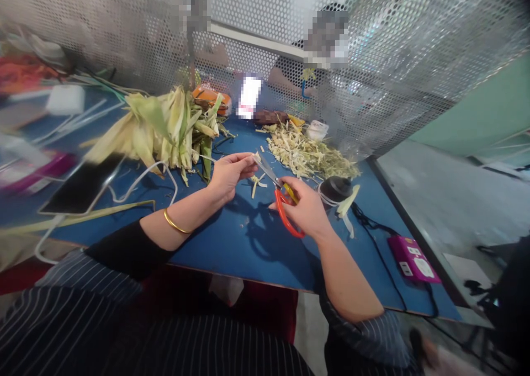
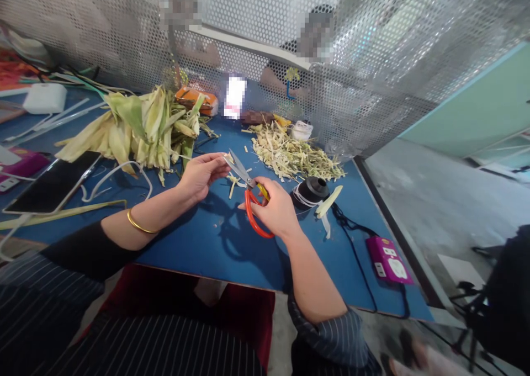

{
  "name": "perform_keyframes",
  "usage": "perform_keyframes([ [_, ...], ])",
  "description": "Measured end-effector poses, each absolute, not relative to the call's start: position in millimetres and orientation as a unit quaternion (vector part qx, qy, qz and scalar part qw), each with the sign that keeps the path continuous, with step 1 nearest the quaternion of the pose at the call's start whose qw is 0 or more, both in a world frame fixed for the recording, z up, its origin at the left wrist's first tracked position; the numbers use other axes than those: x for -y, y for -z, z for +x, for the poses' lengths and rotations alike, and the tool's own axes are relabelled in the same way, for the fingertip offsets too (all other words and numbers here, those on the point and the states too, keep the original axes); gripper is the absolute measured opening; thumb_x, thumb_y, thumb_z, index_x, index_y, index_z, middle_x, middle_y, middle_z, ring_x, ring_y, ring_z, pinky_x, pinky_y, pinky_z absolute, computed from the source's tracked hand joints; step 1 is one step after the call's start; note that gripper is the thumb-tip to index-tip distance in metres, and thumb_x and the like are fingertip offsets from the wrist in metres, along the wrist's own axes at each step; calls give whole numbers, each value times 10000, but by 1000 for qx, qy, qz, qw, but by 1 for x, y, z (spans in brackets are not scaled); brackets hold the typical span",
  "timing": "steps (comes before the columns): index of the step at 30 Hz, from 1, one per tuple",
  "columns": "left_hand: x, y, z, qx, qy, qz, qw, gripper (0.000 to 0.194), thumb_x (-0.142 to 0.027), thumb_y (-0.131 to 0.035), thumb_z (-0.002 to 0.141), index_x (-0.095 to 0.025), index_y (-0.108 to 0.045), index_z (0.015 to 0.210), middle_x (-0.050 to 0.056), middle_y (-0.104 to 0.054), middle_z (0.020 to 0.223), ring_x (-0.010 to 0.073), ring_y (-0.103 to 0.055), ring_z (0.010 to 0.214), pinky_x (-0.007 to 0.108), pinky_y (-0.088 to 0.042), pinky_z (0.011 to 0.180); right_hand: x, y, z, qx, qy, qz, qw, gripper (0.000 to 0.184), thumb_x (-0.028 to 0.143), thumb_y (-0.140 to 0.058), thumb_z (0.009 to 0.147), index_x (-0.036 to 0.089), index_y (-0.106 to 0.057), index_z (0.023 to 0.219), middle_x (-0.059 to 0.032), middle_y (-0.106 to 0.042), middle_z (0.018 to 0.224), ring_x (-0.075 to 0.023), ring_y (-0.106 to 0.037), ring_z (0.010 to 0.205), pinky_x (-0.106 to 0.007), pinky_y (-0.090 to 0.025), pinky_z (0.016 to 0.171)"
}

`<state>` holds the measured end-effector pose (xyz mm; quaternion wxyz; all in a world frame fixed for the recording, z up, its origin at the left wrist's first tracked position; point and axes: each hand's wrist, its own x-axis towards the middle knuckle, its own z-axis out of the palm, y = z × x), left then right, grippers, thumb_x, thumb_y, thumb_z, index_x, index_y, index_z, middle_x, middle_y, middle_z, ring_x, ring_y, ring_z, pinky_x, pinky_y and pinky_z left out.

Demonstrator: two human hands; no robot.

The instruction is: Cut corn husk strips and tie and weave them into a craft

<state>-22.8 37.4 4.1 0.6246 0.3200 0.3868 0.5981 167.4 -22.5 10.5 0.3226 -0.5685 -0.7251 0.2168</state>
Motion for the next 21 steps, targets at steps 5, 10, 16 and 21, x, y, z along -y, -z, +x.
perform_keyframes([
  [5,-35,-6,-22,-394,-588,357,609,172,-236,-765,658,-134,-705,783,43,-708,710,124,-667,642,254,-527,652,23,-15,167,735,-182,-574,311,507,406,-724,671,216,-618,1128,-72,-636,1079,-217,-605,917,-335,-476,815],
  [10,-34,-8,-22,-398,-590,365,600,148,-222,-762,659,-138,-713,770,34,-702,672,124,-663,623,266,-531,668,23,-17,170,743,-184,-565,309,446,351,-693,705,219,-634,1127,-61,-640,1061,-203,-619,884,-322,-475,814],
  [16,-36,-5,-22,-401,-590,361,601,154,-222,-760,658,-135,-713,776,38,-708,680,130,-670,626,266,-533,660,25,-16,171,751,-179,-560,301,413,339,-658,745,235,-628,1144,-44,-637,999,-184,-624,778,-315,-488,755],
  [21,-37,-4,-23,-408,-585,359,603,127,-219,-749,670,-143,-711,765,47,-713,705,130,-669,636,276,-530,681,27,-17,168,748,-186,-562,300,409,402,-660,754,228,-640,1124,-37,-633,894,-195,-620,755,-326,-500,745],
])
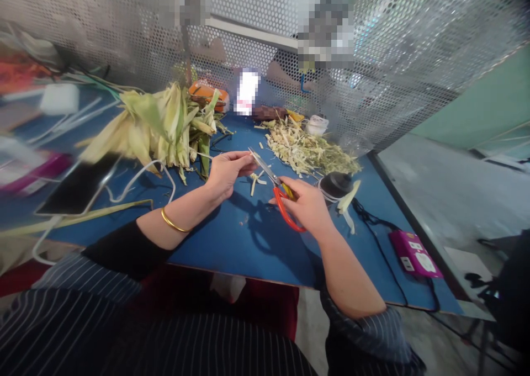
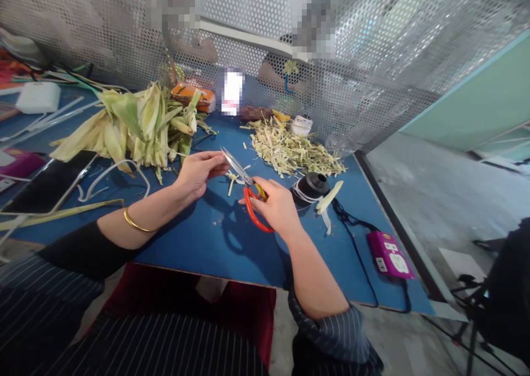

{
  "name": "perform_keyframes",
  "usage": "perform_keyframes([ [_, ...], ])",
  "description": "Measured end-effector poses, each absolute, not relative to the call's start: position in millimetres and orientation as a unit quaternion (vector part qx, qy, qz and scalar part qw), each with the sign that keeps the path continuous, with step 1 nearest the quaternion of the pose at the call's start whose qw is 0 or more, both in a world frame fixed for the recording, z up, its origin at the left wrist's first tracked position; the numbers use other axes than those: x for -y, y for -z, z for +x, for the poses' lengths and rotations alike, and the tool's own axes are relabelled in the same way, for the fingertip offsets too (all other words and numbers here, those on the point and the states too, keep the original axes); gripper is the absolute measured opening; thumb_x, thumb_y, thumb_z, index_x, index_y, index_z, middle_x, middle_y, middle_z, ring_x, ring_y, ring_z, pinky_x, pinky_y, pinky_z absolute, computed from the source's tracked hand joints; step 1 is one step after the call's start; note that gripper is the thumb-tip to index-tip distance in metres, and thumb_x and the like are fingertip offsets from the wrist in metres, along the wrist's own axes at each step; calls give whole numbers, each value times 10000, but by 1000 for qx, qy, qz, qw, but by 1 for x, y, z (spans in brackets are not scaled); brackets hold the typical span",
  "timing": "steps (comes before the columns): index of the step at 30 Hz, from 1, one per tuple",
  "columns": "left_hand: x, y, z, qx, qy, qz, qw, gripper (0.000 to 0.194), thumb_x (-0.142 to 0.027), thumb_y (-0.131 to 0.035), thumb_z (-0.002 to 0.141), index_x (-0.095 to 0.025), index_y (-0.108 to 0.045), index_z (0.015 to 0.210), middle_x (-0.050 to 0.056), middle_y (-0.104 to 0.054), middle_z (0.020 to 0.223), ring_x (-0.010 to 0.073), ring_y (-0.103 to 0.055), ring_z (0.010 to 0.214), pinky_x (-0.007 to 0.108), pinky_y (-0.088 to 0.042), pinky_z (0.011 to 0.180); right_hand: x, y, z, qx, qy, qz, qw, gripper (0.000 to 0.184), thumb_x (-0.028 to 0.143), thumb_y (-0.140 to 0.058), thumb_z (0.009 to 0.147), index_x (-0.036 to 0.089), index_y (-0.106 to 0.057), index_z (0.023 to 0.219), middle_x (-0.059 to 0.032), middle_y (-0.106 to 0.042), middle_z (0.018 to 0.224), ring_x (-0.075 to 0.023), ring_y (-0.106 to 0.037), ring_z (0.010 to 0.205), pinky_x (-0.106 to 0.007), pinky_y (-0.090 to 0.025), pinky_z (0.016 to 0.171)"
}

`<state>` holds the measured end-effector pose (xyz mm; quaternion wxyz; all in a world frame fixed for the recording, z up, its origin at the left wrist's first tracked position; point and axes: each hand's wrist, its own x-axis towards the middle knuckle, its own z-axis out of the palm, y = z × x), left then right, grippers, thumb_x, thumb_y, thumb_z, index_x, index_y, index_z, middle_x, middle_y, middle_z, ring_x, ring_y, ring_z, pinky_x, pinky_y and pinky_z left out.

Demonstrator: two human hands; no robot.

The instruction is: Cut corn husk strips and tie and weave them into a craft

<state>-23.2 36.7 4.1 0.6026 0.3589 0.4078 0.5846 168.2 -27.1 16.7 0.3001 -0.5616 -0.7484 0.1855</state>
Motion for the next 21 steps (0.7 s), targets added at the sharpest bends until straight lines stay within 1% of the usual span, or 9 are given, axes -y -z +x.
perform_keyframes([
  [3,-36,-4,-23,-405,-580,366,604,171,-256,-770,654,-146,-713,773,48,-706,703,133,-668,649,274,-524,677,26,-13,167,735,-210,-557,323,372,400,-650,762,227,-653,1091,-44,-649,971,-206,-641,797,-337,-504,780],
  [6,-37,-4,-24,-412,-572,367,607,193,-288,-772,652,-156,-709,779,52,-703,724,128,-658,656,268,-512,662,21,-7,172,697,-248,-563,367,401,399,-625,776,228,-624,1139,-40,-658,1048,-218,-668,831,-341,-512,780],
  [8,-38,-5,-26,-425,-567,355,610,188,-289,-769,651,-164,-700,774,47,-697,730,118,-643,651,256,-497,632,15,-3,177,678,-213,-598,371,425,405,-596,789,213,-605,1168,-50,-671,1054,-232,-668,876,-353,-505,802],
  [10,-41,-6,-28,-437,-572,333,608,167,-274,-762,651,-168,-681,750,31,-678,711,104,-621,637,238,-474,592,10,-2,183,673,-121,-652,327,435,424,-587,785,194,-616,1154,-74,-683,1048,-253,-648,938,-372,-485,835],
  [13,-43,-9,-30,-438,-592,301,606,134,-241,-744,660,-171,-644,715,3,-639,680,85,-593,629,215,-446,558,6,-5,187,672,-11,-714,196,431,434,-569,788,187,-620,1137,-108,-691,1028,-278,-631,965,-373,-470,811],
  [15,-43,-10,-31,-433,-595,293,611,132,-230,-738,663,-173,-627,703,-7,-619,667,76,-580,623,206,-435,545,7,-7,185,669,11,-734,114,426,420,-540,806,183,-599,1154,-121,-696,985,-284,-642,932,-355,-467,747],
  [17,-42,-9,-30,-429,-590,295,618,132,-229,-735,666,-174,-620,701,-10,-610,659,71,-566,608,206,-436,548,8,-8,182,667,16,-743,56,416,412,-531,812,181,-588,1153,-125,-696,946,-286,-649,900,-337,-455,694],
  [19,-40,-9,-28,-423,-581,302,626,125,-231,-731,673,-176,-627,716,-7,-614,659,70,-558,597,214,-448,572,9,-7,180,673,21,-739,21,400,417,-535,812,188,-589,1136,-124,-689,942,-285,-650,888,-328,-444,670],
  [21,-39,-8,-26,-417,-573,313,633,126,-236,-731,674,-177,-641,741,-2,-625,667,73,-561,596,225,-460,602,10,-6,179,683,29,-730,5,381,413,-528,822,198,-589,1130,-124,-677,964,-279,-647,890,-327,-437,672],
])
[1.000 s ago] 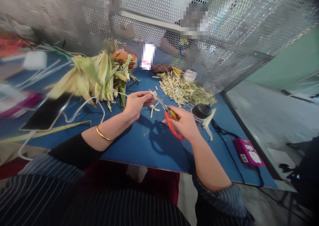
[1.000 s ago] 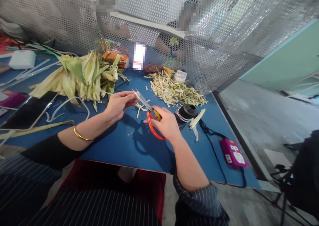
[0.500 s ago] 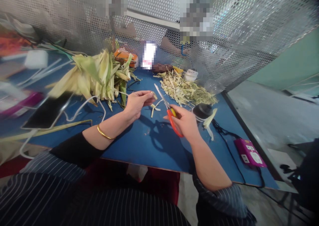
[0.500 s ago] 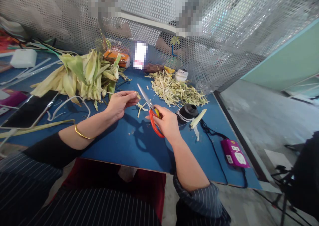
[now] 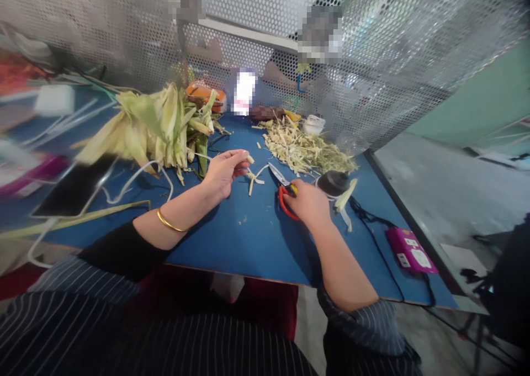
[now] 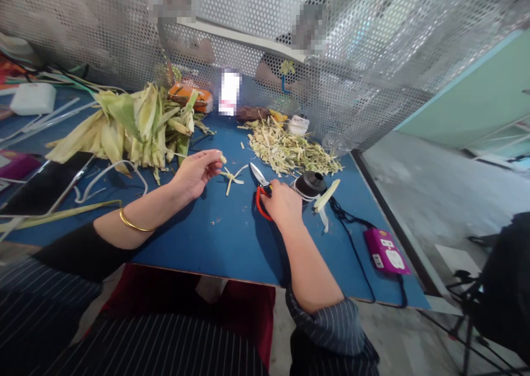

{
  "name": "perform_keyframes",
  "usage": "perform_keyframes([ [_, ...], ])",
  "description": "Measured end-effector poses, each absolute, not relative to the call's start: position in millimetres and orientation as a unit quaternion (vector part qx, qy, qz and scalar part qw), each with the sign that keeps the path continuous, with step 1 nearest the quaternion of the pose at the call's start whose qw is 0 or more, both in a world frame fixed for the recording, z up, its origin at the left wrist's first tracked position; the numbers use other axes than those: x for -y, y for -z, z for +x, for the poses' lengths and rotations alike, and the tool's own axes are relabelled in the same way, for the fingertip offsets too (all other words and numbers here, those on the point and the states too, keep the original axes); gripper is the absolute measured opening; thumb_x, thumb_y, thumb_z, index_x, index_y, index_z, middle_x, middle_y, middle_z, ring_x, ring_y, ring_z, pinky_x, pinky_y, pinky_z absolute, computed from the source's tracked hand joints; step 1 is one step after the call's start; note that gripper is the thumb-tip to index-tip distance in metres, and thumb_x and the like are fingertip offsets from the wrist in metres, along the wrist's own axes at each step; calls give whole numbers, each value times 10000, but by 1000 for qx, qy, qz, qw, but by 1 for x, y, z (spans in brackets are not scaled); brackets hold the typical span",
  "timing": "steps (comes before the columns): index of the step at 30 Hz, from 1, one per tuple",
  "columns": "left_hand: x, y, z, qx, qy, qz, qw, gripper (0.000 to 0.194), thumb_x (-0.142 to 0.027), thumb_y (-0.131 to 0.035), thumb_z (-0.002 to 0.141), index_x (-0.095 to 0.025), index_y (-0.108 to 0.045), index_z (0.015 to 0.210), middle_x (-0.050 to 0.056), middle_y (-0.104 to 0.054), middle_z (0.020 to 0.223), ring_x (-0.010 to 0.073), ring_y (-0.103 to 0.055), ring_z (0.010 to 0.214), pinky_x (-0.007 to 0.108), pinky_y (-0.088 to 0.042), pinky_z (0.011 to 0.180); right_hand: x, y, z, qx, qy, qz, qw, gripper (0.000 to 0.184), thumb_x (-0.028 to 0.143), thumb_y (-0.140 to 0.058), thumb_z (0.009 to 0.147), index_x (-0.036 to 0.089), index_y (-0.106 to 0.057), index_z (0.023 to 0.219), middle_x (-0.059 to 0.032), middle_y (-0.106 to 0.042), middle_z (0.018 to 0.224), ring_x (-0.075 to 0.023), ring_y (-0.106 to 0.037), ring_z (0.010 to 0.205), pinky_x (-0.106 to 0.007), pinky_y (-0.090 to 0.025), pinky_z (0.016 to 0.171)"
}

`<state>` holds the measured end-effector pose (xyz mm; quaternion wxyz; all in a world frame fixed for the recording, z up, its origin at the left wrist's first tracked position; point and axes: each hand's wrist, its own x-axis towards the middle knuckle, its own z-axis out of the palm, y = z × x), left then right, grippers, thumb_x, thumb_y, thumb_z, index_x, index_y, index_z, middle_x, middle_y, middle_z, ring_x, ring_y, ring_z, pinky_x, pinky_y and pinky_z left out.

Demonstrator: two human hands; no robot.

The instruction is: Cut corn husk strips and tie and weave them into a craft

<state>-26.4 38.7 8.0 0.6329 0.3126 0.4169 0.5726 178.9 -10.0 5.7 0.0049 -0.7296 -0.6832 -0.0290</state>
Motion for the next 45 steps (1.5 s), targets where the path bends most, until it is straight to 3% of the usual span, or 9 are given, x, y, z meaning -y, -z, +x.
perform_keyframes([
  [8,-26,-9,-18,-402,-542,356,646,157,-277,-743,667,-181,-630,718,15,-647,702,95,-598,644,236,-456,613,16,-4,183,719,48,-694,19,401,395,-562,812,186,-607,1152,-147,-619,1027,-280,-619,931,-347,-454,742],
  [11,-19,-7,-14,-390,-533,381,648,153,-283,-728,683,-177,-625,722,14,-654,728,95,-605,654,226,-445,600,16,-7,182,720,19,-679,141,359,376,-579,810,155,-645,1085,-156,-614,1083,-279,-607,978,-381,-468,819],
  [15,-12,-4,-7,-388,-523,390,651,160,-276,-733,675,-170,-628,734,2,-640,703,95,-607,652,213,-436,586,16,-9,167,659,-205,-606,394,379,406,-638,775,186,-630,1084,-74,-683,990,-194,-649,863,-361,-502,845],
  [18,-8,-2,-1,-387,-512,400,655,164,-271,-738,666,-167,-632,733,-4,-634,683,95,-598,645,212,-432,586,16,-6,154,600,-338,-550,472,374,393,-702,712,183,-641,1015,-51,-709,890,-184,-667,816,-354,-524,809],
  [22,-5,2,3,-382,-506,412,654,161,-268,-738,667,-154,-644,730,6,-647,709,91,-585,638,213,-437,595,17,1,146,566,-396,-535,486,287,417,-684,722,175,-662,874,-38,-700,751,-173,-663,692,-337,-536,711],
  [28,-5,2,2,-381,-494,403,669,172,-237,-751,652,-140,-637,737,7,-633,702,105,-596,678,224,-462,621,18,-2,147,553,-392,-536,504,195,368,-666,738,175,-645,761,-3,-650,659,-139,-619,595,-278,-506,623],
  [33,-6,-6,-6,-382,-437,428,692,213,-237,-717,698,-130,-699,882,45,-670,736,127,-612,682,265,-488,657,18,-6,157,600,-372,-534,465,161,329,-663,745,169,-647,741,11,-618,608,-125,-590,565,-247,-451,580],
  [36,-8,-9,-9,-396,-405,489,664,199,-295,-697,727,-129,-728,831,68,-691,748,133,-622,686,264,-492,662,18,-8,162,630,-357,-535,435,137,305,-649,754,170,-645,730,16,-608,584,-118,-570,550,-246,-441,584],
  [45,-11,-5,-11,-399,-365,577,612,129,-228,-732,697,-160,-754,805,68,-712,703,131,-623,612,278,-517,649,19,-9,166,679,-324,-526,397,142,292,-598,794,165,-634,742,9,-604,603,-112,-549,561,-239,-426,573],
])
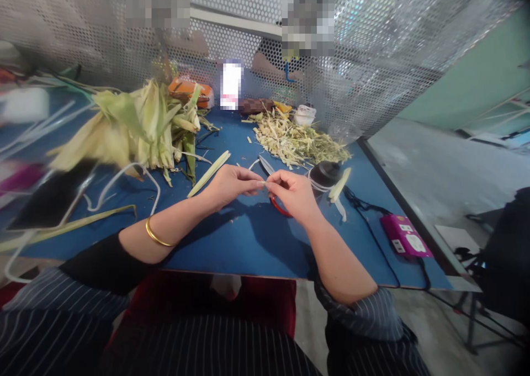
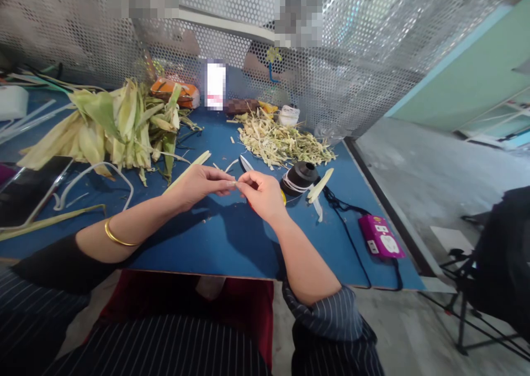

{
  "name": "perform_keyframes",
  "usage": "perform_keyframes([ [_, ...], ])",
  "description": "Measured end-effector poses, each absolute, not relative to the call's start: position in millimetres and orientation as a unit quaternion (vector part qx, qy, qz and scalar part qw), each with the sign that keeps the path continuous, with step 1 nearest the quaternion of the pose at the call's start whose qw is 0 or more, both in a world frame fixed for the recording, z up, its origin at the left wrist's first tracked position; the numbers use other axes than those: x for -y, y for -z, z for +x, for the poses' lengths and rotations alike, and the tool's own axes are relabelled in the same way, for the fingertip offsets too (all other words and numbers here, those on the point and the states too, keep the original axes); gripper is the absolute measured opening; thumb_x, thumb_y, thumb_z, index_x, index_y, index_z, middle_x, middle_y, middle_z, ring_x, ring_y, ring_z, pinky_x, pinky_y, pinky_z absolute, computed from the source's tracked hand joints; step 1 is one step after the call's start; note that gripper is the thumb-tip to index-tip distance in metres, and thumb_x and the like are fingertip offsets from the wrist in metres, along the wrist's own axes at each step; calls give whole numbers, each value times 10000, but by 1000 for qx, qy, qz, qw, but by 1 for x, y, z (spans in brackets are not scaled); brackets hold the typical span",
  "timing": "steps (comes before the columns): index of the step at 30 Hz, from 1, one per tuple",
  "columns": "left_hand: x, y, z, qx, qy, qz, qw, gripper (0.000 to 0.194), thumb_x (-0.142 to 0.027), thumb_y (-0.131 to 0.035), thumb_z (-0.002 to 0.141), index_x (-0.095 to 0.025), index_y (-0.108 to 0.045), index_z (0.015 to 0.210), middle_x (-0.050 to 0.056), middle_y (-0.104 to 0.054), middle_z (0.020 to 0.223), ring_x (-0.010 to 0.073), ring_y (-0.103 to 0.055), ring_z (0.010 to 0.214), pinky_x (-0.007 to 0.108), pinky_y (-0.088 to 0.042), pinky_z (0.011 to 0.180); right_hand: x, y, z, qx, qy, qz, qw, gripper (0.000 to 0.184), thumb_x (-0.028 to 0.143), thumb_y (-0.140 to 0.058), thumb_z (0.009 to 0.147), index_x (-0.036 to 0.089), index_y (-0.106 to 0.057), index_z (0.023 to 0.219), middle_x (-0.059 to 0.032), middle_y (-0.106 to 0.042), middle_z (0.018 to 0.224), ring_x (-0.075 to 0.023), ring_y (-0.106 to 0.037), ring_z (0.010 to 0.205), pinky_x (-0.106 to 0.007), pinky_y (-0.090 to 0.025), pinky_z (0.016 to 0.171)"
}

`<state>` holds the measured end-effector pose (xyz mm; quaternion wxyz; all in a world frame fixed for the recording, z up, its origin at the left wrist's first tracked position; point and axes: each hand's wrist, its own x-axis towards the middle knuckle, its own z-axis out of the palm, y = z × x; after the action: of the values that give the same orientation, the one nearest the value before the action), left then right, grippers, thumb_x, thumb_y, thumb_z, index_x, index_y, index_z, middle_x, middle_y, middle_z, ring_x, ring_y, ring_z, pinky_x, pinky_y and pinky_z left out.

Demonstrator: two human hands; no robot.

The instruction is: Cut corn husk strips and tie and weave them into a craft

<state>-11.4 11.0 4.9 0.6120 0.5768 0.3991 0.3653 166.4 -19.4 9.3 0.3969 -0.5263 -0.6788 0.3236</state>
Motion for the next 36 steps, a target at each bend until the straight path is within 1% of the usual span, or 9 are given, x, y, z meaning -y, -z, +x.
perform_keyframes([
  [7,-14,-5,-11,-413,-402,547,606,112,-222,-727,703,-147,-746,785,80,-715,715,134,-632,614,278,-511,651,18,-11,174,697,-266,-560,360,198,351,-507,858,186,-614,877,-15,-647,731,-145,-609,670,-269,-459,665],
  [9,-18,-3,-12,-422,-419,520,613,118,-234,-727,705,-152,-740,789,89,-720,741,133,-641,622,274,-508,648,19,-13,179,717,-160,-619,280,205,333,-523,840,186,-593,965,-50,-662,857,-178,-622,770,-293,-453,721],
  [11,-21,0,-14,-427,-430,490,626,125,-244,-730,703,-158,-736,793,89,-723,756,137,-652,636,275,-508,653,19,-13,183,729,-51,-667,147,254,294,-561,787,160,-573,1002,-107,-642,960,-224,-619,837,-315,-438,730],
  [14,-25,2,-15,-429,-442,456,642,132,-248,-739,693,-156,-729,788,87,-721,750,139,-656,647,285,-514,674,19,-11,185,725,15,-688,-6,321,258,-549,740,121,-548,1031,-162,-607,1000,-278,-619,862,-327,-422,685],
  [20,-27,2,-16,-426,-455,437,648,170,-265,-746,686,-141,-721,799,92,-722,778,127,-641,653,293,-516,696,13,-10,184,711,-26,-701,-44,506,335,-569,707,130,-492,1163,-162,-628,999,-306,-631,876,-325,-411,660],
  [26,-36,1,-16,-435,-470,422,641,157,-252,-746,683,-146,-717,796,72,-714,766,118,-632,648,279,-515,693,9,-8,191,689,-71,-721,12,608,265,-579,702,125,-451,1280,-163,-661,1057,-300,-634,945,-330,-439,728],
  [30,-46,-6,-9,-450,-478,399,640,100,-228,-716,714,-146,-706,771,76,-711,772,110,-629,639,264,-510,677,2,-7,200,659,-135,-722,163,588,278,-638,682,165,-525,1248,-130,-645,1132,-275,-602,1034,-344,-444,838],
  [33,-59,-12,0,-447,-486,387,643,87,-211,-717,716,-137,-699,757,84,-706,770,114,-637,641,259,-510,672,0,-7,202,611,-278,-652,351,545,337,-681,669,188,-567,1181,-55,-660,934,-192,-620,783,-312,-477,685],
  [36,-75,-14,10,-440,-495,368,652,63,-188,-714,718,-135,-688,738,88,-708,776,122,-648,659,264,-515,685,0,-7,198,520,-450,-567,452,553,420,-709,657,209,-556,1145,64,-504,614,-84,-429,448,-234,-359,436],
])
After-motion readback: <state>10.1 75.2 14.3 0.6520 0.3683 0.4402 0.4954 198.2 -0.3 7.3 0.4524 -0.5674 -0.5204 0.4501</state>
